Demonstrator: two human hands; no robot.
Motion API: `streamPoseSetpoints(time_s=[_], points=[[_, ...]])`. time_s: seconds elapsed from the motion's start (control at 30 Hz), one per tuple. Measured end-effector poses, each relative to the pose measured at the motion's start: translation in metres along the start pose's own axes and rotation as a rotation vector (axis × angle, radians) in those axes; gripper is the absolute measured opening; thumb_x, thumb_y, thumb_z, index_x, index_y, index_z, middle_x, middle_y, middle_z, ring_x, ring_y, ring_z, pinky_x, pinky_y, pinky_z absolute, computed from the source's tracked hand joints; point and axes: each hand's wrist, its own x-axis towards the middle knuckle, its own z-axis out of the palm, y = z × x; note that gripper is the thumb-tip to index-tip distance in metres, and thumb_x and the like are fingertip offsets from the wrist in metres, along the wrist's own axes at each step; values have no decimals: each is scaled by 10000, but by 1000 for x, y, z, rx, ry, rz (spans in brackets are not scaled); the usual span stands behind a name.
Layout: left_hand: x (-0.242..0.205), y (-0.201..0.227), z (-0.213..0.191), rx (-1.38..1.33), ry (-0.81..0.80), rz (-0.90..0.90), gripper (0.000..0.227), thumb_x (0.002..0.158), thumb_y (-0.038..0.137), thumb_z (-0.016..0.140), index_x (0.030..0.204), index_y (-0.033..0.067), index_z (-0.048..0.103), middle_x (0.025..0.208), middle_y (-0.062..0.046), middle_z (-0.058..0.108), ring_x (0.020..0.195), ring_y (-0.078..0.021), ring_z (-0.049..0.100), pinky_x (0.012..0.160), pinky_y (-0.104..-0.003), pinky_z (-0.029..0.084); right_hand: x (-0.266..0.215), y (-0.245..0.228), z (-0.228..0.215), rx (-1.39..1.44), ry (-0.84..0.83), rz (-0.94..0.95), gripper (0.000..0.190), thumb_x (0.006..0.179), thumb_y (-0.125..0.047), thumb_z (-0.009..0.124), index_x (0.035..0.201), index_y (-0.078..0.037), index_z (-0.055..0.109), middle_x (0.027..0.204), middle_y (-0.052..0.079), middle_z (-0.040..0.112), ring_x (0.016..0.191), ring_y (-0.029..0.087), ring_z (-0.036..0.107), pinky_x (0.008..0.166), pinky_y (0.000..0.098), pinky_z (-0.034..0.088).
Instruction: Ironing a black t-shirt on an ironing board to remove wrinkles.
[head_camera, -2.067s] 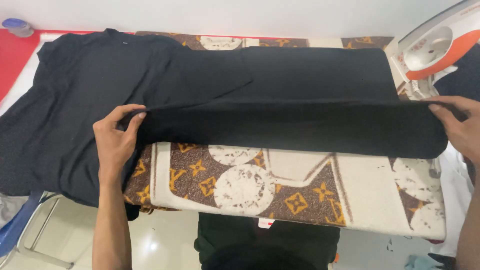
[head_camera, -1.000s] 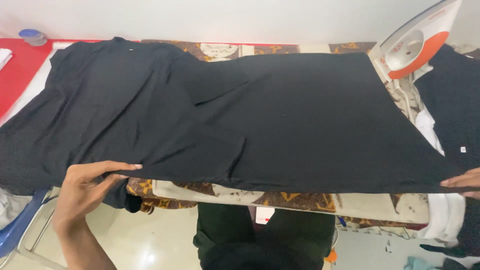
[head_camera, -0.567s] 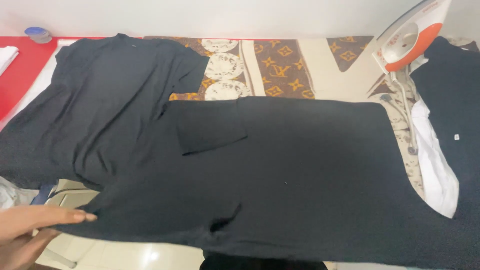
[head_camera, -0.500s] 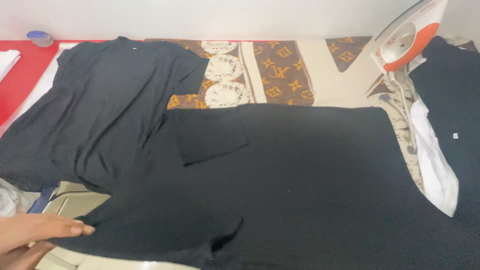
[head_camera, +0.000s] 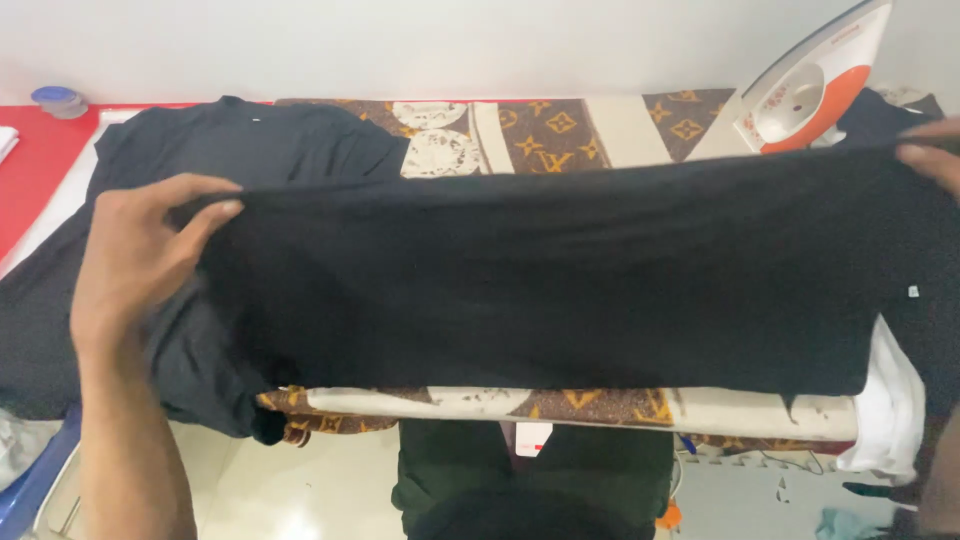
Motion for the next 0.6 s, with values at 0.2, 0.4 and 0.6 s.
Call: streamPoseSetpoints(time_s=[0.2,0.4,0.6], points=[[115,-37,81,213,38,-10,209,1069,300,674,1205,188,786,995,-137,774,910,-411,690,738,-540,510,116,-162,1,-270,-42,10,309,1172,-355,658,1283,-100,795,1226,191,763,1125,454,685,888,544,505],[213,-99,176,212,50,-63,220,1057,307,673,1197,181,787,1044,-209,760,954,-508,666,748,-611,495,213,-156,90,-281,-210,124,231,1074,-280,652,1232,-167,777,1111,203,763,1039,486,674,819,598,525],[259,-145,247,180,-1,-162,224,1038,332,694,1177,181,785,1039,-204,750,979,-468,674,766,-610,506,258,-136,153,-260,-228,218,185,1054,-287,679,1182,-216,791,1142,198,742,1065,468,660,821,609,536]])
